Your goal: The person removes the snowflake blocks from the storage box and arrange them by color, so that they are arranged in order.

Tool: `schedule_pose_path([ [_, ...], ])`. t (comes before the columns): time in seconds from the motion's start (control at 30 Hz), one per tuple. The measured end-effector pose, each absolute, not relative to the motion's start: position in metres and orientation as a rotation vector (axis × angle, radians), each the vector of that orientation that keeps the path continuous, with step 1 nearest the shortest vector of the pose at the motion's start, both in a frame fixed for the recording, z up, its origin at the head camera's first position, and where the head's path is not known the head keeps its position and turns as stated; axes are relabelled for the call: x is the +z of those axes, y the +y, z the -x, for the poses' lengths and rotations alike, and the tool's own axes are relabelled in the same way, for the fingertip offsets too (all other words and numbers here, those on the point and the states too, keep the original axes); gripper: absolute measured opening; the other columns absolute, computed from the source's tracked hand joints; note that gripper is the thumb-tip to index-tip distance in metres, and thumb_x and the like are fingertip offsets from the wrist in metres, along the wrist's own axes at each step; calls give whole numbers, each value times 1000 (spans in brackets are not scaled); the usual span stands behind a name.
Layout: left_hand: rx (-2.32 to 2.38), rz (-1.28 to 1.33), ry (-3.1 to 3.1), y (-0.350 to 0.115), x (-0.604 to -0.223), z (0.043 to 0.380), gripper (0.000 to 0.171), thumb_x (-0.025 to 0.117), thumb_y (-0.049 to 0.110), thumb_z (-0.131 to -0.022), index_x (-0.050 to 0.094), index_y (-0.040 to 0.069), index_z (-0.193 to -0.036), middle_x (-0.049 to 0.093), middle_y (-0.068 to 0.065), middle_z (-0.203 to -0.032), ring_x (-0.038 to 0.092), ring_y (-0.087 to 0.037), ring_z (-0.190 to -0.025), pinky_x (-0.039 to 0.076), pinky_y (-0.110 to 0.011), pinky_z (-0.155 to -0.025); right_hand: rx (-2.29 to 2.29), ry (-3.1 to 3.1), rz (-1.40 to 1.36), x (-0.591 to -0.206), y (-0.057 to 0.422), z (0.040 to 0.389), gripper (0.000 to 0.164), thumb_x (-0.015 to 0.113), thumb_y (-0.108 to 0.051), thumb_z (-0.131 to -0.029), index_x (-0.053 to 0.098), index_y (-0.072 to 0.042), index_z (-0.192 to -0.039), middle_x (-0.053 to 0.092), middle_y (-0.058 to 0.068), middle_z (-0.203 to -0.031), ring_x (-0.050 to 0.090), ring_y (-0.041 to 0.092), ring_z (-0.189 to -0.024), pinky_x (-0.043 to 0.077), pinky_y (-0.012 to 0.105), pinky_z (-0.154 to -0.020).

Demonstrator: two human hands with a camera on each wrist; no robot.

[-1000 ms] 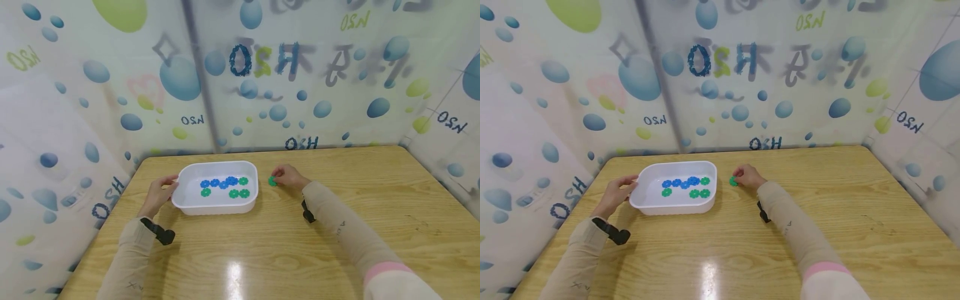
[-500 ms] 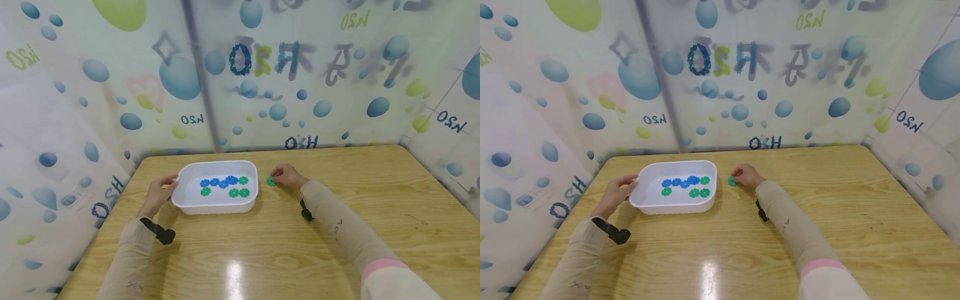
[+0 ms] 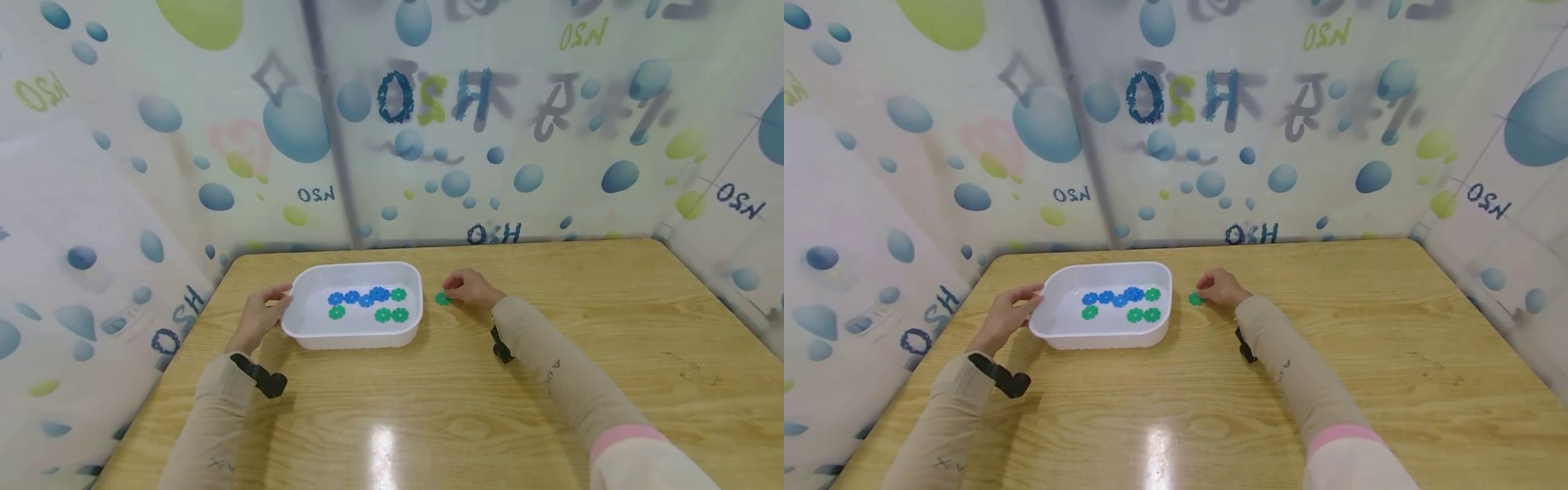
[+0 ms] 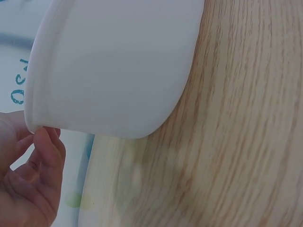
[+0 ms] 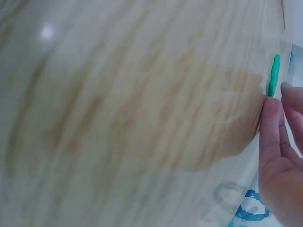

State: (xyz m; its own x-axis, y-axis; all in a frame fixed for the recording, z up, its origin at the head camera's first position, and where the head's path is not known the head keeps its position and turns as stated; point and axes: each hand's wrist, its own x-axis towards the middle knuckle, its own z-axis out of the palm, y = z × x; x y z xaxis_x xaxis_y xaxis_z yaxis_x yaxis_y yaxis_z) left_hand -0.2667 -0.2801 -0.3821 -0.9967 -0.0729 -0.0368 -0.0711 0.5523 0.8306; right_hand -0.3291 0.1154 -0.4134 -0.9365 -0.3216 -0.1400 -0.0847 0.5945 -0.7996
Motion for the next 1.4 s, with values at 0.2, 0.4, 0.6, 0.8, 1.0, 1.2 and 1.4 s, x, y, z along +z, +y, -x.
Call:
schedule_pose_path([
  [0.2,-1480,-109,-2766,-279,-381,267,39,49,16,-91,45,2,-128,45,-19,-112,52,-23,-79,49,-22,-58,-1262,2560,335,-413,118,328,18,58,-7,-85,57,5,-99,56,12,-89,51,17,-74,47,23,-65],
  [0.4,-1474,-128,-2766,-281,-384,267,39,49,15,-91,44,2,-128,45,-19,-111,51,-20,-75,48,-22,-56,-1309,2527,314,-411,118,327,20,57,-6,-85,56,6,-101,56,13,-90,53,16,-73,49,24,-65],
  [0.6,-1489,-139,-2760,-282,-385,268,40,49,17,-91,44,2,-129,45,-19,-112,52,-23,-79,48,-22,-57,-1331,2510,359,-403,118,327,22,55,-6,-86,55,7,-104,56,14,-92,54,19,-74,50,29,-66],
  [0.8,-1502,-104,-2753,-281,-384,269,40,49,17,-91,44,2,-128,45,-19,-112,51,-22,-79,48,-22,-57,-1380,2480,430,-392,119,322,25,54,-7,-87,54,8,-107,56,15,-95,56,21,-80,50,37,-72],
  [1.0,-1525,-117,-2745,-283,-387,268,41,49,17,-92,43,2,-129,44,-17,-109,51,-17,-75,47,-21,-57,-1394,2470,505,-385,116,313,25,55,-9,-87,54,8,-106,57,14,-95,56,20,-82,50,36,-71],
  [1.2,-1541,-133,-2742,-283,-389,268,41,49,18,-91,43,2,-129,44,-17,-109,51,-15,-73,48,-22,-57,-1395,2458,559,-373,110,306,28,55,-12,-88,55,7,-108,58,14,-98,56,24,-86,50,37,-74],
  [1.4,-1539,-133,-2742,-282,-387,268,41,48,18,-92,43,2,-129,44,-18,-112,51,-16,-76,48,-22,-58,-1367,2488,615,-359,105,306,27,55,-15,-88,56,3,-108,58,12,-99,55,22,-87,48,37,-76],
])
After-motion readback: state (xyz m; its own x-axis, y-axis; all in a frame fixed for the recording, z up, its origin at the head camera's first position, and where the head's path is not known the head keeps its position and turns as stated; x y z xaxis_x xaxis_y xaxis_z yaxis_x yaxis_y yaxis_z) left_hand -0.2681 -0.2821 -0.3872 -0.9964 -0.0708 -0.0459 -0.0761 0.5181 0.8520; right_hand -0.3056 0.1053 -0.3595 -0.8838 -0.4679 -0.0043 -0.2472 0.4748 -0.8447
